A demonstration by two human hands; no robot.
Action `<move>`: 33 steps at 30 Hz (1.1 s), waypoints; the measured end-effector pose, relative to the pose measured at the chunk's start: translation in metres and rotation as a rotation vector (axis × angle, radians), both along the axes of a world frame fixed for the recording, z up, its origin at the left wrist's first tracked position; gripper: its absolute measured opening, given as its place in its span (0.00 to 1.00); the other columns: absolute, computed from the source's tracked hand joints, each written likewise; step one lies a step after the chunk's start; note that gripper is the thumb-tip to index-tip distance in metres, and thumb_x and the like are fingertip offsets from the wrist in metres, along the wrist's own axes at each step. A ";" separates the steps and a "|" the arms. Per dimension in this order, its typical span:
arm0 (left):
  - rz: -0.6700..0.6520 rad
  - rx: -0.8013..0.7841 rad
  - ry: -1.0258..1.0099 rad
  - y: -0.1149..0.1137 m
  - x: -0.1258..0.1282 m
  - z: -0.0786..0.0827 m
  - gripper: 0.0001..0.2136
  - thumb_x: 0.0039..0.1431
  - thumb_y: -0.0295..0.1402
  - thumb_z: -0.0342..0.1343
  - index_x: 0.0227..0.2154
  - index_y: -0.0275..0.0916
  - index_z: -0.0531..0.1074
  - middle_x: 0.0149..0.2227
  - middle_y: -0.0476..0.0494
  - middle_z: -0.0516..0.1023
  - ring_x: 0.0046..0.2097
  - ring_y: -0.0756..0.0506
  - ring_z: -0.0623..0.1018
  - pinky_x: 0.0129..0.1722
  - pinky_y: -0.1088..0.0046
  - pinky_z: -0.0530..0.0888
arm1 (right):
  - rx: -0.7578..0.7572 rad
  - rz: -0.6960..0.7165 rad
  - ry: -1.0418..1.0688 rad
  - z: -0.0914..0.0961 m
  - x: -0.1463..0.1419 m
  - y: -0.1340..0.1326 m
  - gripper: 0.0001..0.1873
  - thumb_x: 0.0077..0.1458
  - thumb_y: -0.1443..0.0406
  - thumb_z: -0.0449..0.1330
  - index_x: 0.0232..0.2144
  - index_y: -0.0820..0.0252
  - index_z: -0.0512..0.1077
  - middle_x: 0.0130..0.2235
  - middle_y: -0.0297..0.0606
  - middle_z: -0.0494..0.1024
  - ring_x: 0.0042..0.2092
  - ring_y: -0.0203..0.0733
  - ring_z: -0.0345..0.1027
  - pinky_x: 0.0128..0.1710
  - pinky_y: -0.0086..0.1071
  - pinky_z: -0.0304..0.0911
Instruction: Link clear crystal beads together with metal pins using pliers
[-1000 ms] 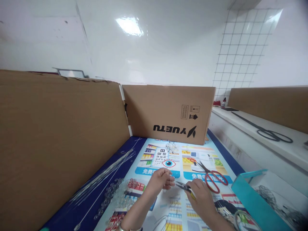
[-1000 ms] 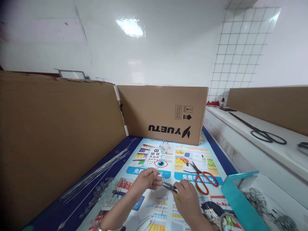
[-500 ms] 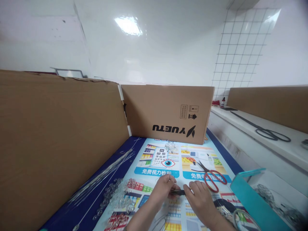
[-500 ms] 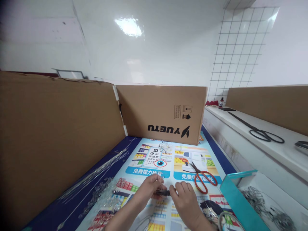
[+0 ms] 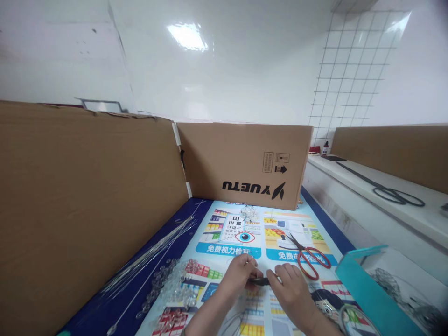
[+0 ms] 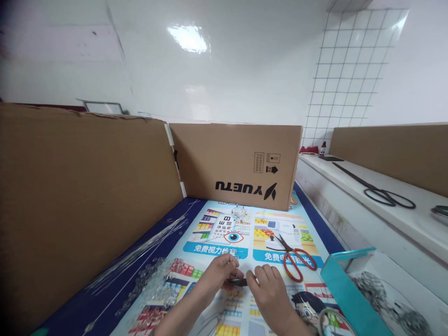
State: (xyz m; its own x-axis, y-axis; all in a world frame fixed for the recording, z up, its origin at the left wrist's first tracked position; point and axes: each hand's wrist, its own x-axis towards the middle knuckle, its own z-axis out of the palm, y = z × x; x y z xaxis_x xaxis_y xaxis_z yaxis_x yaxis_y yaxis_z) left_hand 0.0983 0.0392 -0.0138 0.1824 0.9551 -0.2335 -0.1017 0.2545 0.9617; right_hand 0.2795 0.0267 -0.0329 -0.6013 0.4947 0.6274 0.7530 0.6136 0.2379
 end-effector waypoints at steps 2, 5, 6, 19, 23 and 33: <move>0.001 -0.007 0.001 0.001 0.000 -0.001 0.09 0.50 0.39 0.50 0.29 0.38 0.63 0.25 0.43 0.77 0.25 0.45 0.77 0.20 0.75 0.68 | -0.002 0.000 -0.006 0.000 0.000 0.000 0.09 0.57 0.71 0.51 0.38 0.58 0.69 0.31 0.38 0.66 0.33 0.40 0.55 0.33 0.37 0.49; -0.007 -0.015 -0.006 0.002 0.000 -0.003 0.09 0.50 0.39 0.50 0.29 0.38 0.63 0.25 0.43 0.77 0.26 0.45 0.77 0.20 0.75 0.69 | -0.009 -0.005 -0.009 0.000 0.000 0.000 0.09 0.57 0.71 0.50 0.38 0.59 0.69 0.30 0.38 0.65 0.32 0.40 0.55 0.32 0.37 0.49; -0.009 -0.010 -0.009 0.003 0.000 -0.003 0.09 0.50 0.39 0.50 0.29 0.38 0.63 0.25 0.43 0.77 0.26 0.45 0.77 0.20 0.76 0.69 | -0.014 -0.007 -0.012 0.000 0.000 0.000 0.09 0.57 0.71 0.50 0.38 0.59 0.69 0.30 0.38 0.65 0.32 0.40 0.55 0.32 0.37 0.48; 0.026 0.036 0.045 0.002 -0.001 -0.003 0.07 0.52 0.36 0.48 0.29 0.38 0.64 0.24 0.45 0.75 0.26 0.46 0.76 0.20 0.76 0.69 | -0.045 -0.040 -0.022 -0.001 -0.002 -0.002 0.09 0.56 0.71 0.51 0.36 0.57 0.68 0.29 0.37 0.64 0.31 0.40 0.54 0.31 0.36 0.47; 0.037 0.057 0.067 0.002 -0.002 0.000 0.07 0.52 0.36 0.47 0.29 0.38 0.64 0.26 0.44 0.76 0.27 0.46 0.76 0.21 0.75 0.70 | -0.079 -0.053 -0.021 -0.001 -0.003 -0.003 0.09 0.55 0.71 0.51 0.37 0.57 0.68 0.29 0.37 0.64 0.31 0.41 0.54 0.31 0.36 0.47; 0.009 0.209 0.149 0.002 -0.005 0.000 0.08 0.56 0.37 0.45 0.30 0.39 0.64 0.29 0.44 0.76 0.30 0.46 0.77 0.23 0.76 0.69 | -0.242 -0.101 0.025 -0.007 -0.005 -0.001 0.04 0.52 0.67 0.56 0.33 0.56 0.67 0.31 0.36 0.66 0.34 0.42 0.57 0.32 0.35 0.49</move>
